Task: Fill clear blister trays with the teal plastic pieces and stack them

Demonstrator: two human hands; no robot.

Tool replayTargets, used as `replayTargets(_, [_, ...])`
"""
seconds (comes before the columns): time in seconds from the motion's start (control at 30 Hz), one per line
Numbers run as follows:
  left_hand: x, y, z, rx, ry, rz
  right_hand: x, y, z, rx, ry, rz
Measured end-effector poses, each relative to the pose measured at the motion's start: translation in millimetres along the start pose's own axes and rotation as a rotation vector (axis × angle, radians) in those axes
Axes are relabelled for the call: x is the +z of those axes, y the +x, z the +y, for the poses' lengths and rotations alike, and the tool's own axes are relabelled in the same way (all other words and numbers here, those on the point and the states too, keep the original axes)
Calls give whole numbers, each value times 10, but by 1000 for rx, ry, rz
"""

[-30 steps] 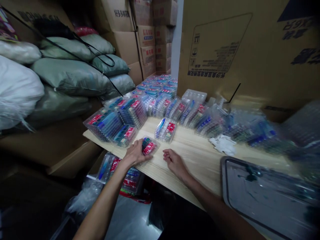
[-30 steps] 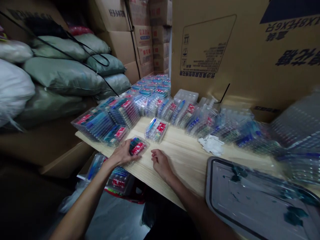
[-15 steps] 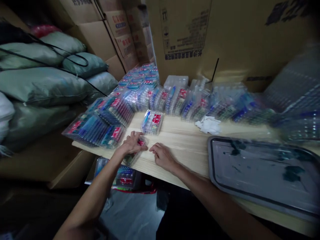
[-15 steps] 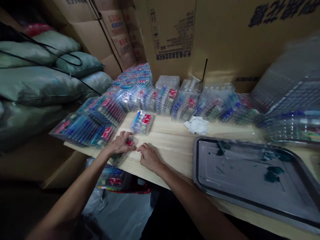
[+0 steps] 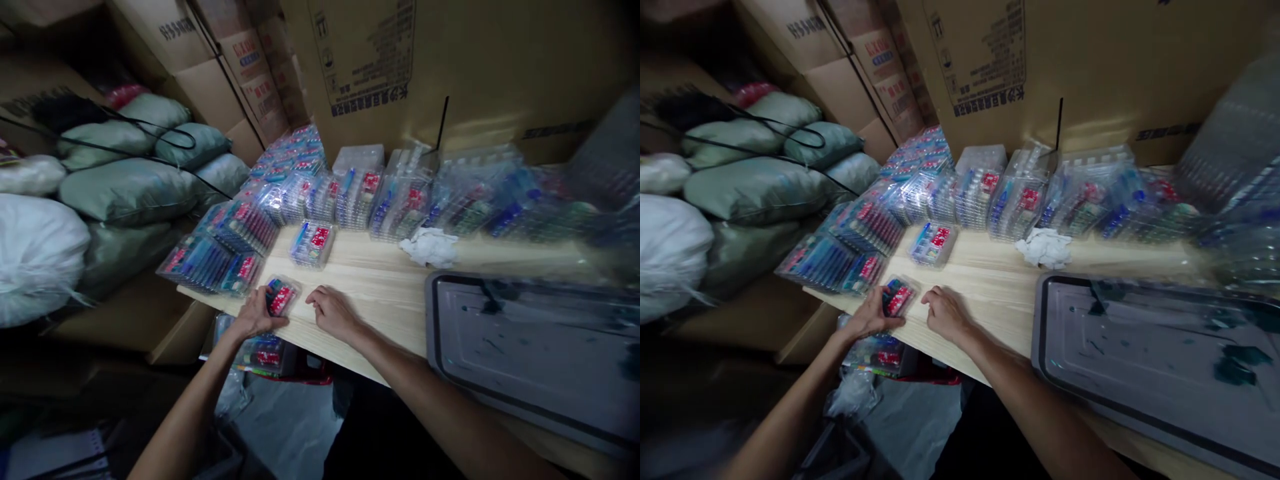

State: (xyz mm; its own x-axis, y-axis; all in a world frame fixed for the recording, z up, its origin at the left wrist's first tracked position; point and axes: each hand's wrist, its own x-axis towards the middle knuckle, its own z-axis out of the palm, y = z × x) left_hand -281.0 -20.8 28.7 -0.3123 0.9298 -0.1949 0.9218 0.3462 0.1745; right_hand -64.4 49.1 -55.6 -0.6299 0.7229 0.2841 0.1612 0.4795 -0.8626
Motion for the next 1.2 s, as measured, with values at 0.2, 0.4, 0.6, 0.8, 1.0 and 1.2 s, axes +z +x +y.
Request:
replayTargets(0.2, [243,-296,210,19,59,70,-51,-8,-48,4,-19,4])
replayTargets(0.4, [-132,-230,49,-224,-86,91,-108,-1,-59,16,20,-1])
replayTargets(0.6, [-865,436,-207,-525,116,350,-84,3,-32,22,47,15])
replayTargets(0.8, [-843,817,-356,-612,137,285,-77,7,-29,-1,51,33])
replayTargets(1.0, [-843,842,-419,-616,181,292,-81,11,-30,-4,68,26])
replayTargets(1.2, [-710,721,-315,-457,378,252,-68,12,-27,-3,72,37])
